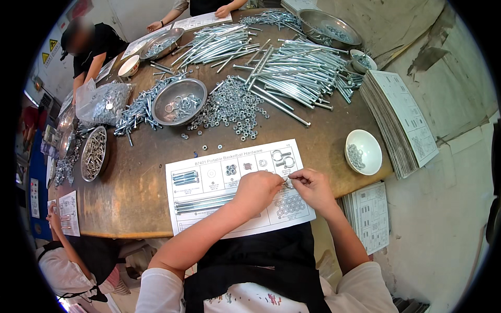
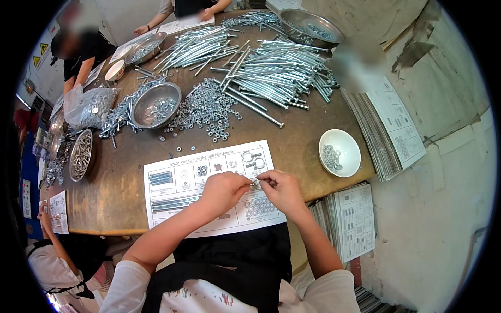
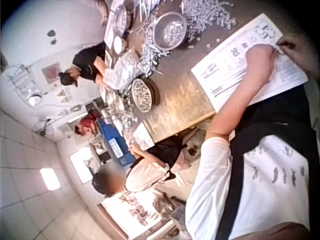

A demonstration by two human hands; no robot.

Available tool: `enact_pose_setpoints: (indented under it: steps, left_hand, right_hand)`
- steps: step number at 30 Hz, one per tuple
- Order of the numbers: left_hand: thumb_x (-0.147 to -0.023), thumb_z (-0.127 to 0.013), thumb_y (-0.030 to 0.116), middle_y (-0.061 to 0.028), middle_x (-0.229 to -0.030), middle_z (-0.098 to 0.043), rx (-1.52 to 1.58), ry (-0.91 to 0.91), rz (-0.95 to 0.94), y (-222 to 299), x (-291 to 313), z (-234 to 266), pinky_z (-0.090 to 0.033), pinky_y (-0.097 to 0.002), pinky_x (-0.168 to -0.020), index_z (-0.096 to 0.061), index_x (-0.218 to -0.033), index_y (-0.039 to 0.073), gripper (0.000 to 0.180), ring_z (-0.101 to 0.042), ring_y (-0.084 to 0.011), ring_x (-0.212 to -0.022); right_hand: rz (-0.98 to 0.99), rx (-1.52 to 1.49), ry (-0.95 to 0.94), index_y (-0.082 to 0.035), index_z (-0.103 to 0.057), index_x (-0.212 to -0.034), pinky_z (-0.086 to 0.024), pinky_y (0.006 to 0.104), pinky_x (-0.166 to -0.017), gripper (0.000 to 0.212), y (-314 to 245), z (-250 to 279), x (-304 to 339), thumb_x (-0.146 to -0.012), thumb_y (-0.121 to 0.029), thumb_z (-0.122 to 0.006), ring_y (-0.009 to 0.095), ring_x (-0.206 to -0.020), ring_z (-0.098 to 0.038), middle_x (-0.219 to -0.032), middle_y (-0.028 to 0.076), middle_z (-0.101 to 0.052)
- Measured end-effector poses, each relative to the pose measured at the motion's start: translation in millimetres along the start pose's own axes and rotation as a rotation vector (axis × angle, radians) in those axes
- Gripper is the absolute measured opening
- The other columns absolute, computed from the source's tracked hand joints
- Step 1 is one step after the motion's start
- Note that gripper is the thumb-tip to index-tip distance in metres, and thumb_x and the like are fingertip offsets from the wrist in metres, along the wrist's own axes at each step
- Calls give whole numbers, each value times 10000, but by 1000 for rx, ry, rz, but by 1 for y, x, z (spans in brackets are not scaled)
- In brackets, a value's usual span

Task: The person assembles metal rods, nuts, and washers at a workbench, following a printed instruction sheet. They pick components from bowls and piles, thread them onto rods, and place the assembled units on the sheet. Other workers are visible in the background performing similar tasks.

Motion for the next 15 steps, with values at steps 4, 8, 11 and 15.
enact_pose_setpoints:
  steps: [4,8,11,15]
  left_hand:
    - [-791,-698,118,-87,-785,-688,-114,100,-83,0,2,-4,-528,-409,-684,-734,-904,101,120,-663,-285,-773]
    - [-785,-696,118,-68,-766,-672,-212,93,-105,-3,0,-4,-524,-395,-681,-730,-897,98,118,-655,-265,-759]
    - [-786,-692,118,-46,-774,-651,-319,42,-126,-2,2,-11,-518,-380,-686,-727,-903,96,124,-638,-242,-778]
    - [-795,-686,119,-38,-820,-638,-302,67,-109,1,5,-14,-513,-367,-697,-723,-922,93,135,-622,-233,-825]
  right_hand:
    - [-71,45,5,0,-713,-946,-493,284,-598,132,3,2,-3,-826,-30,-666,152,-648,-637,-792,116,-688]
    - [-39,64,38,3,-708,-917,-494,291,-595,119,-3,6,-7,-814,-43,-674,164,-639,-642,-785,114,-688]
    - [-51,194,-17,-2,-707,-919,-508,313,-609,125,-5,3,-7,-804,-38,-670,201,-648,-658,-788,128,-690]
    - [-8,254,8,-12,-706,-922,-520,352,-629,131,-11,1,-7,-799,-47,-676,263,-669,-667,-805,143,-692]
Point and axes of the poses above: each hand's wrist, its own x-axis away from the middle knuckle, its own z-axis out of the back of the hand, y = z × x, the point moved 7 cm from there along -x, towards the middle knuckle
